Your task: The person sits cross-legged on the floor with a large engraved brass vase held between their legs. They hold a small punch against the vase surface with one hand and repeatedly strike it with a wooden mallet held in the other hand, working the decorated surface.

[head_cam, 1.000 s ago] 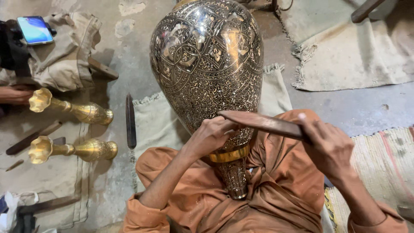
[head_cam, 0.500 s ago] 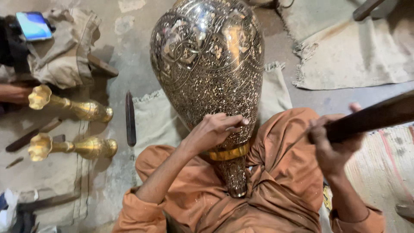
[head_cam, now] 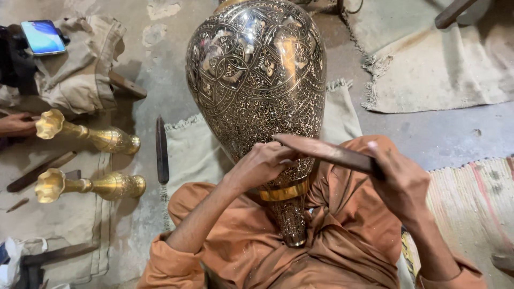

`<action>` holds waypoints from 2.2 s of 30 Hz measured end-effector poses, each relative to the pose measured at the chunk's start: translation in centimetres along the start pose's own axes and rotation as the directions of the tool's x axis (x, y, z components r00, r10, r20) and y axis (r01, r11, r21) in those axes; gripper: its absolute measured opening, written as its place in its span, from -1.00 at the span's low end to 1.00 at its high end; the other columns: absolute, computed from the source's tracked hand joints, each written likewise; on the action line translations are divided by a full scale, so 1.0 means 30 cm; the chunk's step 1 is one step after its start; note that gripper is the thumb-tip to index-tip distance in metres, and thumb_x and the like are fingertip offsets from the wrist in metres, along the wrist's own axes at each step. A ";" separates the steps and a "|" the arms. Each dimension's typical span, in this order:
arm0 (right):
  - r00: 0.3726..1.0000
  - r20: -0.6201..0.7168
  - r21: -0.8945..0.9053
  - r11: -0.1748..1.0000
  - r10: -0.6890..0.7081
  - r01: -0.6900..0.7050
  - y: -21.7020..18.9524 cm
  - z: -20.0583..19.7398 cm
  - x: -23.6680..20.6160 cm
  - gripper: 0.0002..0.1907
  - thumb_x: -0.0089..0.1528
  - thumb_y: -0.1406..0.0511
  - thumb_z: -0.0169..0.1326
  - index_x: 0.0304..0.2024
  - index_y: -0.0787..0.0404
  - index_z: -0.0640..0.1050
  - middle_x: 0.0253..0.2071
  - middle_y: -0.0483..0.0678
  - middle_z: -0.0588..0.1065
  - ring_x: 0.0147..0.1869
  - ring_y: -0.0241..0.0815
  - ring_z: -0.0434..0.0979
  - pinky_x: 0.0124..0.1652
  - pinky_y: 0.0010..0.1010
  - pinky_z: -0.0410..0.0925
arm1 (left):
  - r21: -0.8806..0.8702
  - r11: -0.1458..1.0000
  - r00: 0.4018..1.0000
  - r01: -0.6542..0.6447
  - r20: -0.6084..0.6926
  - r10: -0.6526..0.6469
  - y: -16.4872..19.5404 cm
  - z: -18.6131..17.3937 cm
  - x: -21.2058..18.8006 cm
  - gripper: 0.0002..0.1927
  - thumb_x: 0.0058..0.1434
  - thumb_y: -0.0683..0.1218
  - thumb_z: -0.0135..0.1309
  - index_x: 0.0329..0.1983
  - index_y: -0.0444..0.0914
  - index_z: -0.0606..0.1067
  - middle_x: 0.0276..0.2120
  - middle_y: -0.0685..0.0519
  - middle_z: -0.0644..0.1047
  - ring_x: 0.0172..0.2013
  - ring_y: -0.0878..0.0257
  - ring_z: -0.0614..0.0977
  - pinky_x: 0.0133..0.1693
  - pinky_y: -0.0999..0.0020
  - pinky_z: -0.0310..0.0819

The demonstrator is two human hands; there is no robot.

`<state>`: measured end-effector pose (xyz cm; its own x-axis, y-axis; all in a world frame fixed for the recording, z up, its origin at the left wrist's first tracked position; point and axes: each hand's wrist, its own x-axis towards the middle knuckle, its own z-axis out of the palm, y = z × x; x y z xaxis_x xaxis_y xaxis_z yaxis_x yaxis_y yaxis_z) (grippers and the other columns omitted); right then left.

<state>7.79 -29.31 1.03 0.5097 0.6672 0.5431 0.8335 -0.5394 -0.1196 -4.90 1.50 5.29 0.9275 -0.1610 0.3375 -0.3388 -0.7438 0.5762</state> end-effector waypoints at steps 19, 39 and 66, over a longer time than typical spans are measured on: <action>0.913 0.061 0.492 0.783 0.404 -0.380 -0.042 0.092 -0.103 -0.23 0.18 0.31 0.37 0.39 0.25 0.35 -0.35 0.02 0.52 -0.31 -0.25 0.54 -0.33 -0.37 0.41 | -0.036 0.999 0.992 0.035 0.126 -0.030 -0.005 -0.008 0.020 -0.59 0.24 -0.24 0.13 0.15 -0.06 0.55 -0.40 0.02 0.59 -0.40 0.17 0.65 -0.35 0.20 0.60; 0.984 -0.023 0.146 0.974 0.176 -0.171 -0.067 0.051 -0.098 -0.30 0.06 0.35 0.39 0.24 0.10 0.42 -0.19 0.13 0.61 -0.19 -0.01 0.63 -0.21 -0.25 0.47 | -0.123 0.988 0.987 -0.097 0.116 0.111 -0.013 -0.035 0.057 -0.50 0.14 -0.28 0.12 0.17 -0.08 0.51 -0.20 -0.04 0.63 -0.28 0.04 0.66 -0.21 0.16 0.61; 0.958 -0.066 0.389 0.891 0.279 -0.233 -0.053 0.072 -0.093 -0.41 0.26 0.30 0.34 0.32 0.12 0.46 -0.14 0.11 0.59 -0.19 -0.12 0.65 -0.18 -0.35 0.51 | -0.103 0.994 0.967 -0.037 0.249 0.061 -0.038 -0.036 0.091 -0.46 0.10 -0.31 0.11 0.18 -0.13 0.52 -0.29 -0.08 0.63 -0.32 0.01 0.67 -0.21 0.14 0.59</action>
<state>5.51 -29.20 -2.09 0.7069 0.4547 0.5419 0.7072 -0.4360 -0.5566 -2.15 2.60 6.36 0.9151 -0.3624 0.1766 -0.3869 -0.6667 0.6371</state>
